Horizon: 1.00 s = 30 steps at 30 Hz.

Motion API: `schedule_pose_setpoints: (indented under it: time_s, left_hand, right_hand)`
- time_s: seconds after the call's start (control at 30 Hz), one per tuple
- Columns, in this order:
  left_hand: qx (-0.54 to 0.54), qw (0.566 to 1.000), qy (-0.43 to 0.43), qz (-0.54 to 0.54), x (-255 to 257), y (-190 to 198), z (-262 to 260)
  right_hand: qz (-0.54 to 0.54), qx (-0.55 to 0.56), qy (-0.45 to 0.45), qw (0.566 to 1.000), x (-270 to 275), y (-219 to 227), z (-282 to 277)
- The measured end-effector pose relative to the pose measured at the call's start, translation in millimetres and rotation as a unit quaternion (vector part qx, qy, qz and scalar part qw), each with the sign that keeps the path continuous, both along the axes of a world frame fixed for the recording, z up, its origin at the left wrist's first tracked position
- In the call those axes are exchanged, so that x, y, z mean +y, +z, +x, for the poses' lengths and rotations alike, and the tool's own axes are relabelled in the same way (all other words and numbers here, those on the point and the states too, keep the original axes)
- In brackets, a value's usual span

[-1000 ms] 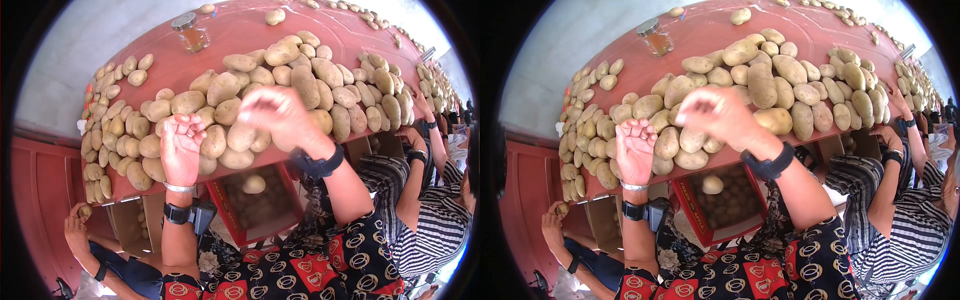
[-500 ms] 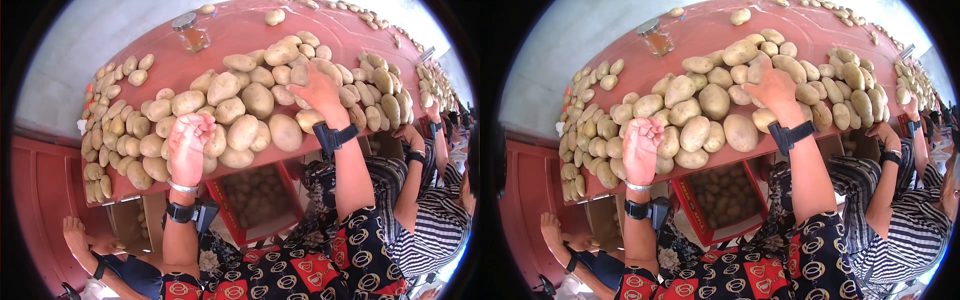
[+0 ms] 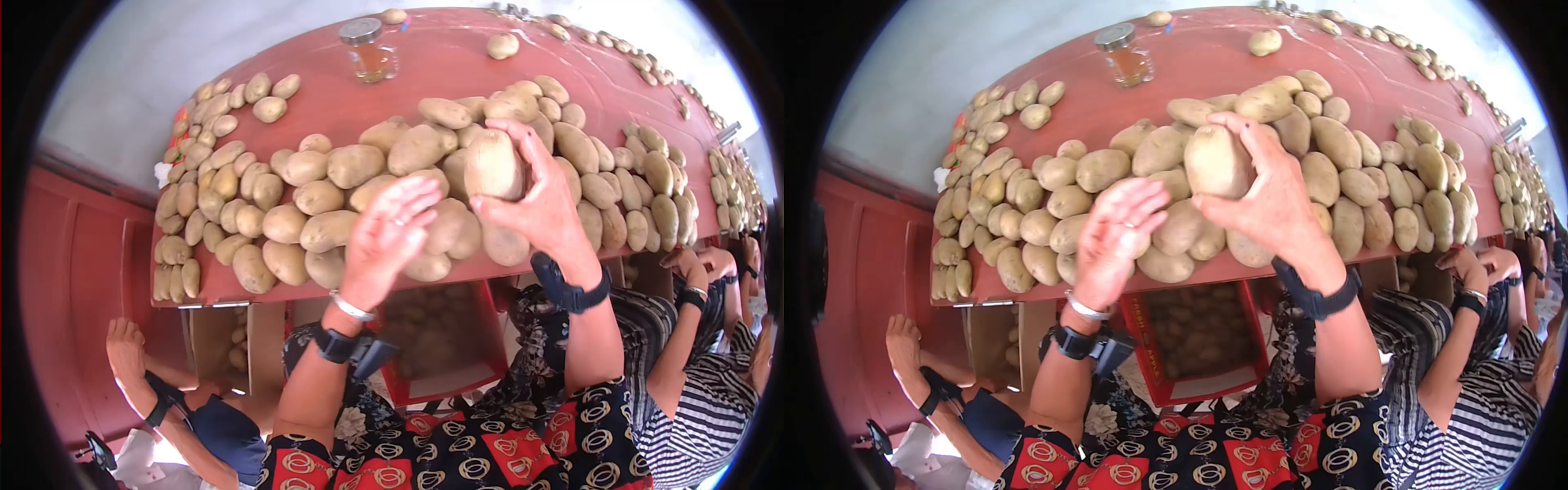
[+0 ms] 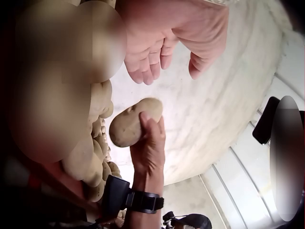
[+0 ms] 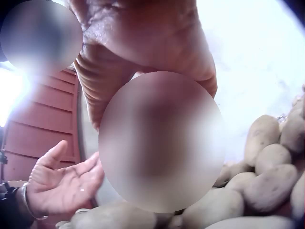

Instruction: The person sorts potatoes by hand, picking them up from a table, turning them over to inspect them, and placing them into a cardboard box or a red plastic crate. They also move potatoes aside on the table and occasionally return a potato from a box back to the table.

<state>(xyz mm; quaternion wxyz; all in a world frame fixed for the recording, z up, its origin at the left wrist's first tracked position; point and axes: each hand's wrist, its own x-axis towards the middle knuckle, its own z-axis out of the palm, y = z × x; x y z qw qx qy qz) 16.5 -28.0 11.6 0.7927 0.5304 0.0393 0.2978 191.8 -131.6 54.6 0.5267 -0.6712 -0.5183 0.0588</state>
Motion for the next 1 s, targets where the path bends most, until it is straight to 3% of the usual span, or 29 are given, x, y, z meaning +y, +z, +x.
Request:
schedule_pose_setpoints:
  time_s: [0.07,0.2,0.27,0.53,0.6,0.7,0.8,0.93,1.0]
  left_hand:
    - [0.002,0.999,-0.052,-0.01,-9,-6,1]
    - [-0.017,0.999,-0.031,0.01,-20,4,7]
    - [-0.006,1.0,0.017,0.014,-24,7,6]
    - [-0.021,0.999,0.036,0.023,-15,1,5]
    - [-0.021,0.999,0.035,0.007,-14,1,5]
    - [-0.013,0.999,0.033,0.022,-12,0,3]
    - [0.001,0.997,0.08,0.015,-17,1,4]
    - [0.005,0.993,0.103,0.059,-13,0,5]
    - [-0.006,0.991,0.126,0.038,-14,-1,4]
  right_hand:
    - [0.009,0.033,0.011,0.999,6,0,-21]
    - [0.018,0.101,0.013,0.995,13,-1,-43]
    - [0.027,0.081,0.014,0.996,17,0,-47]
    - [0.069,0.017,-0.011,0.997,21,-10,-51]
    - [0.129,0.101,0.037,0.986,23,-14,-48]
    - [0.093,0.095,0.063,0.989,19,-12,-42]
    - [0.102,0.026,0.002,0.994,19,-9,-47]
    - [0.052,0.067,0.025,0.996,18,-10,-43]
    - [0.126,0.031,0.04,0.991,21,-12,-46]
